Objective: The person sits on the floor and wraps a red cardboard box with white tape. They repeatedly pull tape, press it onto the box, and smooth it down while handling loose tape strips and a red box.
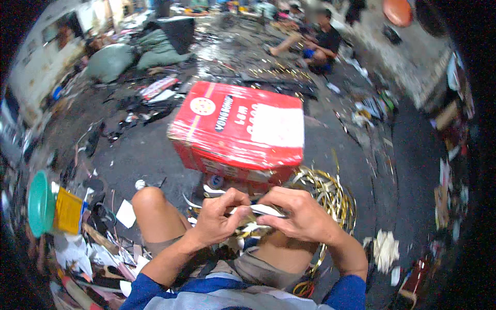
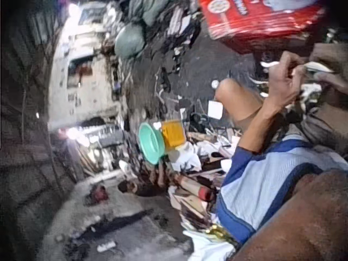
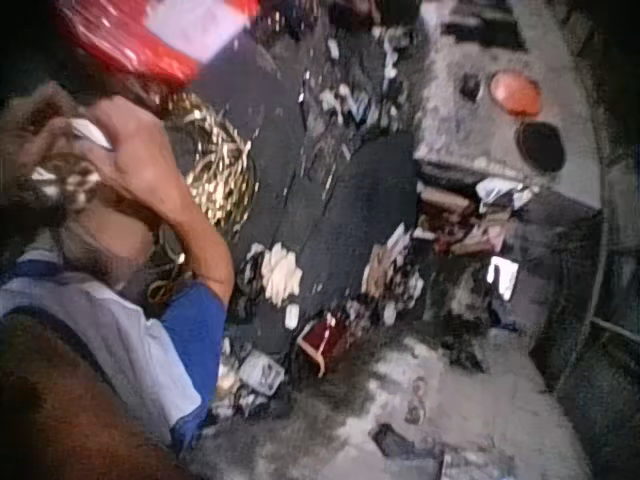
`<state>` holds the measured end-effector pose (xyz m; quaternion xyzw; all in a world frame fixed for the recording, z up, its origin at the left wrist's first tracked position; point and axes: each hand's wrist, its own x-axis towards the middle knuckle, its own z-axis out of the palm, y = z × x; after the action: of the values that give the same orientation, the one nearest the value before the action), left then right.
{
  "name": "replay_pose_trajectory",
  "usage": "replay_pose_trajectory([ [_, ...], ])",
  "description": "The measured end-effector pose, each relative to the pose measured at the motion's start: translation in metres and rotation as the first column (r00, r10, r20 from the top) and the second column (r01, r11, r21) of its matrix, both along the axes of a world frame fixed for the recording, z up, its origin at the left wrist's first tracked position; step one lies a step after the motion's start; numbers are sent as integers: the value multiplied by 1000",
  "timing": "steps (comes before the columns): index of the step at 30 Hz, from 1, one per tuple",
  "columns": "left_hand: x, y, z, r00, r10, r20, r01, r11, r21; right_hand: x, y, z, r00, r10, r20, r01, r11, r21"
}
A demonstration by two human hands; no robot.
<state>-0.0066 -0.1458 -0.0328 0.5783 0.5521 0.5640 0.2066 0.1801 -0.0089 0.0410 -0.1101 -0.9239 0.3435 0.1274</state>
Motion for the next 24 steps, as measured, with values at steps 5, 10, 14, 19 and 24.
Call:
replay_pose_trajectory([
  [5,-11,-8,-3,987,-10,-160,8,1000,-11,-7,0,26,996,-82,22,78,987,137],
  [10,1,2,-2,888,-357,291,348,934,86,-18,-18,46,997,46,59,-62,950,307],
  [14,0,-4,-19,945,-250,211,268,961,-63,-22,-8,75,998,67,-8,-53,854,517],
  [19,10,-22,-41,940,-315,130,313,949,39,9,-9,107,977,-185,-102,210,806,554],
  [24,-19,-20,-89,928,-334,-164,229,861,-454,93,44,140,805,-443,-396,594,616,518],
])
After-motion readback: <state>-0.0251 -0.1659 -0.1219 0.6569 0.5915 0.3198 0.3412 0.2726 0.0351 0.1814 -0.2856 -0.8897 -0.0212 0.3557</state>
